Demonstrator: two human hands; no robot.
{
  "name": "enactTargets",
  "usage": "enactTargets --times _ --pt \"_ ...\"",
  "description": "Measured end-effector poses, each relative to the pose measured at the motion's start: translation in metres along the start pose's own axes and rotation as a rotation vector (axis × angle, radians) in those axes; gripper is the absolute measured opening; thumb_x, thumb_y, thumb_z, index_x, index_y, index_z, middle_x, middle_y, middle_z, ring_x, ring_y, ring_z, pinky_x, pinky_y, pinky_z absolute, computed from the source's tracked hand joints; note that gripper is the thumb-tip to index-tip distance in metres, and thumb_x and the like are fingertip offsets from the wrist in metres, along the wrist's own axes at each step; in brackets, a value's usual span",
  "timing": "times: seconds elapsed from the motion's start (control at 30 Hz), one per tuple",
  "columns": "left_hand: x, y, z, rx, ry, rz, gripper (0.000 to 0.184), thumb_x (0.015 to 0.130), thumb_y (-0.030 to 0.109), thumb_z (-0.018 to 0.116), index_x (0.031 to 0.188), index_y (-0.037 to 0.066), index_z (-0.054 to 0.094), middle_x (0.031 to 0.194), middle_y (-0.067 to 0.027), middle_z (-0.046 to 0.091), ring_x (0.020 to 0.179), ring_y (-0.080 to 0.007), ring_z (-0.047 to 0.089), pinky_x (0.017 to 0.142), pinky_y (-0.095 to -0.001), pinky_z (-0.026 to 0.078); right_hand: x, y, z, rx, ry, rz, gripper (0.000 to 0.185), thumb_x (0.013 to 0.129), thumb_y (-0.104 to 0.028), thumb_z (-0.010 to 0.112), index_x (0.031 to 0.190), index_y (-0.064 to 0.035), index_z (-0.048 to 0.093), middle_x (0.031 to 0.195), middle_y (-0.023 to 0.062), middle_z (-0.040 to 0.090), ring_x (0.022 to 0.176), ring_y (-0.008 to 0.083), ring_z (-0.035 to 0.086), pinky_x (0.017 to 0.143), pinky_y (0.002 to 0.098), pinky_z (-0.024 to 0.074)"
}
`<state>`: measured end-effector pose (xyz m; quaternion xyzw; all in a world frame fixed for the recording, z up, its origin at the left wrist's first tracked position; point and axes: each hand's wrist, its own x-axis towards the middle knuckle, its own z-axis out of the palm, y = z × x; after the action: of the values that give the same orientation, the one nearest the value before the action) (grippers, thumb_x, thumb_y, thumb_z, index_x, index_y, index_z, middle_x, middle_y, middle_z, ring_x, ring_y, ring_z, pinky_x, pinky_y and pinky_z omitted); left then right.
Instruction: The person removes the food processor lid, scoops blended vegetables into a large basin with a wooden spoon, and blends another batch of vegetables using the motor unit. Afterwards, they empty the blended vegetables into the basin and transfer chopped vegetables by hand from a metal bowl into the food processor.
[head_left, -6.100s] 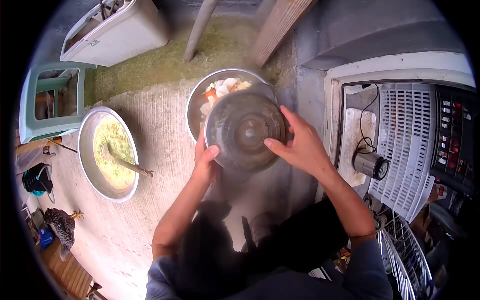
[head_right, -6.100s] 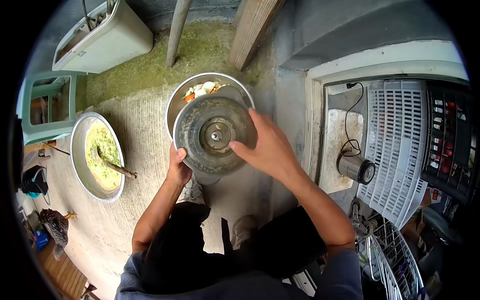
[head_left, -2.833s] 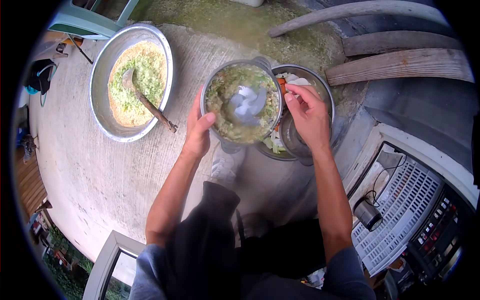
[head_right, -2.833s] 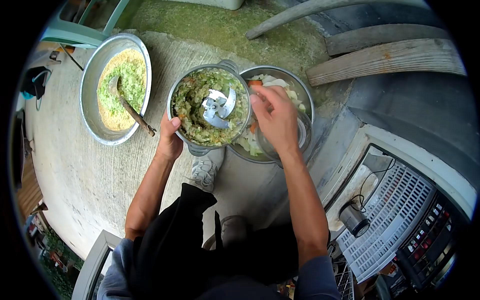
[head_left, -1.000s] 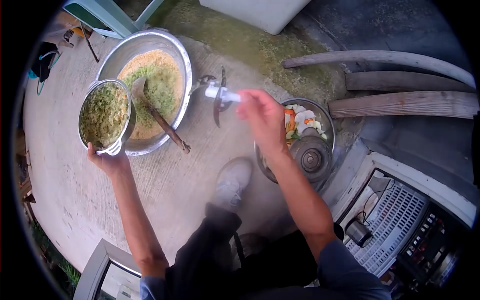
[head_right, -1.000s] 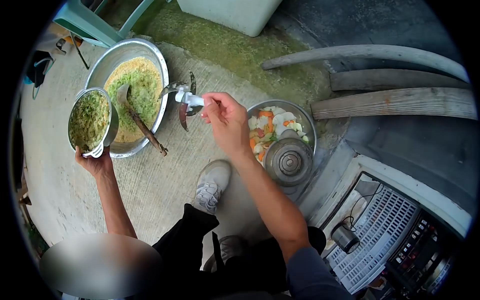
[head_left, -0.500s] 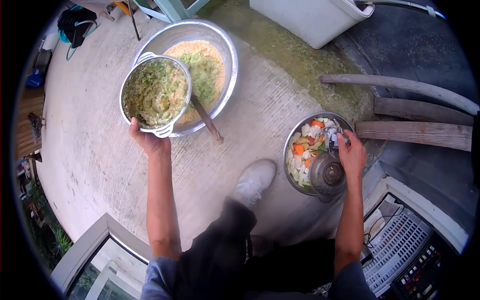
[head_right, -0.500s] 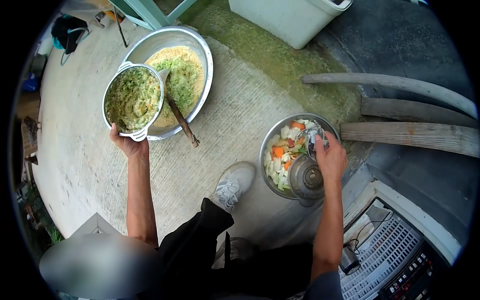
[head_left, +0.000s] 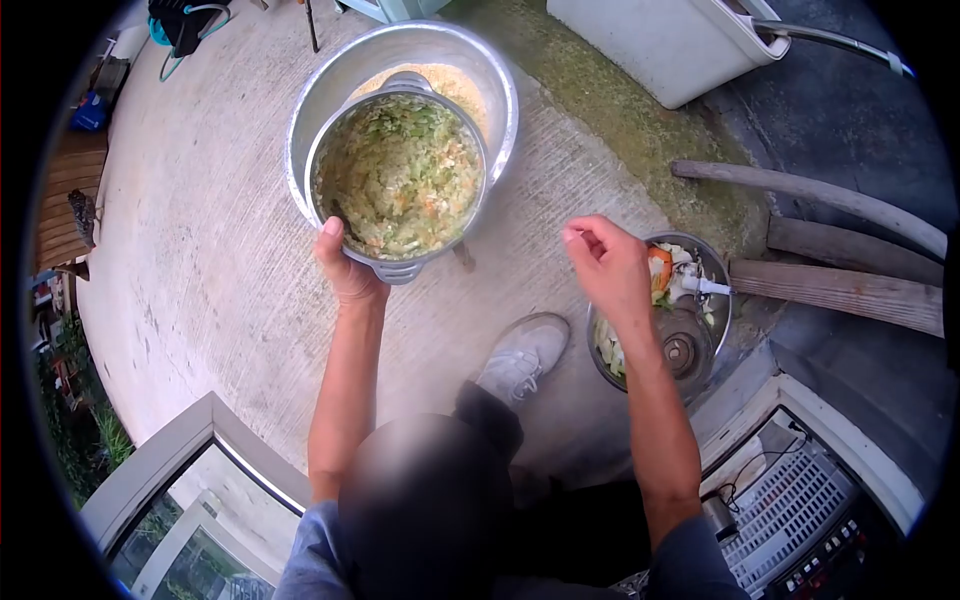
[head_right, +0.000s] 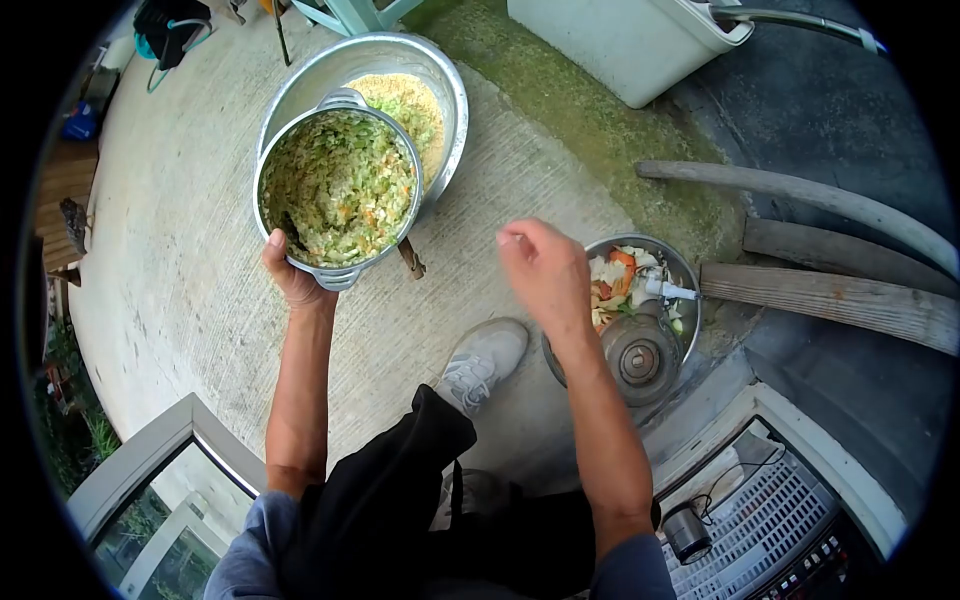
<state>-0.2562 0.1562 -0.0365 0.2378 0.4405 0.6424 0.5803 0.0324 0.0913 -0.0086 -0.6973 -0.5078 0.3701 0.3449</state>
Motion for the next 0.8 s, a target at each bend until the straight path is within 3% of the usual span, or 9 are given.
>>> enactTargets --times 0.03,0.1,0.2,0.33,0.47,0.6,0.7,0.8 --pt "0.000 0.000 0.004 -0.017 0.000 0.007 0.088 0.079 0.050 0.070 0.147 0.000 0.046 0.143 -0.0174 0.056 0.129 -0.0324 0.055 0.112 -0.0452 0.044 -0.004 -0.013 0.020 -0.022 -0.149 -0.003 0.031 0.091 -0.026 0.074 0.113 -0.0047 0.070 0.085 0.0160 0.071 0.076 0.0343 0.069 0.071 0.0442 0.0544" --pt "0.003 -0.001 0.005 -0.038 0.031 0.019 0.087 0.078 0.049 0.071 0.146 -0.001 0.046 0.141 -0.0168 0.057 0.129 -0.0316 0.055 0.112 -0.0444 0.044 -0.014 -0.020 0.068 -0.122 -0.187 -0.220 0.042 0.090 -0.025 0.073 0.127 -0.0058 0.064 0.096 0.0165 0.070 0.086 0.0358 0.069 0.077 0.0474 0.0553" --pt "0.009 0.004 0.003 -0.051 0.054 0.056 0.086 0.079 0.048 0.071 0.146 0.000 0.047 0.142 -0.0165 0.057 0.130 -0.0315 0.055 0.113 -0.0444 0.043 -0.013 -0.029 0.112 -0.236 -0.158 -0.201 0.051 0.089 -0.022 0.073 0.135 -0.0065 0.058 0.104 0.0154 0.066 0.094 0.0374 0.067 0.080 0.0502 0.0548" --pt "0.032 0.008 -0.031 0.067 0.044 0.189 0.079 0.083 0.047 0.067 0.145 0.001 0.049 0.143 -0.0149 0.058 0.130 -0.0311 0.056 0.114 -0.0451 0.043 0.008 -0.039 0.119 -0.091 0.038 -0.297 0.056 0.086 -0.019 0.076 0.137 -0.0065 0.055 0.102 0.0177 0.061 0.094 0.0400 0.065 0.077 0.0514 0.0538" --pt "0.039 0.017 -0.041 0.064 0.039 0.223 0.075 0.085 0.044 0.066 0.144 0.001 0.050 0.143 -0.0140 0.058 0.131 -0.0306 0.055 0.114 -0.0448 0.042 0.009 -0.030 0.132 -0.385 -0.180 -0.237 0.054 0.087 -0.015 0.072 0.138 -0.0074 0.054 0.102 0.0194 0.061 0.094 0.0396 0.067 0.078 0.0506 0.0562" --pt "0.049 0.021 -0.033 0.201 0.091 0.353 0.074 0.085 0.038 0.066 0.146 0.001 0.047 0.138 -0.0142 0.060 0.127 -0.0288 0.057 0.111 -0.0444 0.044 0.018 -0.027 0.155 -0.270 -0.297 -0.129 0.051 0.092 -0.010 0.059 0.142 -0.0046 0.052 0.106 0.0279 0.065 0.096 0.0503 0.065 0.084 0.0573 0.0532" --pt "0.061 0.023 -0.040 0.326 0.163 0.362 0.078 0.085 0.026 0.069 0.151 -0.001 0.040 0.140 -0.0164 0.056 0.128 -0.0274 0.054 0.111 -0.0404 0.041 0.025 -0.044 0.141 -0.129 -0.189 -0.168 0.046 0.094 -0.009 0.058 0.139 0.0004 0.053 0.105 0.0303 0.067 0.097 0.0496 0.066 0.083 0.0546 0.0536" --pt "0.075 0.025 -0.046 0.525 0.233 0.406 0.081 0.084 0.020 0.072 0.154 -0.001 0.037 0.143 -0.0175 0.053 0.126 -0.0262 0.055 0.109 -0.0373 0.042 0.035 -0.047 0.114 -0.057 -0.089 -0.246 0.047 0.099 -0.016 0.061 0.141 0.0034 0.052 0.096 0.0248 0.068 0.089 0.0413 0.070 0.075 0.0505 0.0556"
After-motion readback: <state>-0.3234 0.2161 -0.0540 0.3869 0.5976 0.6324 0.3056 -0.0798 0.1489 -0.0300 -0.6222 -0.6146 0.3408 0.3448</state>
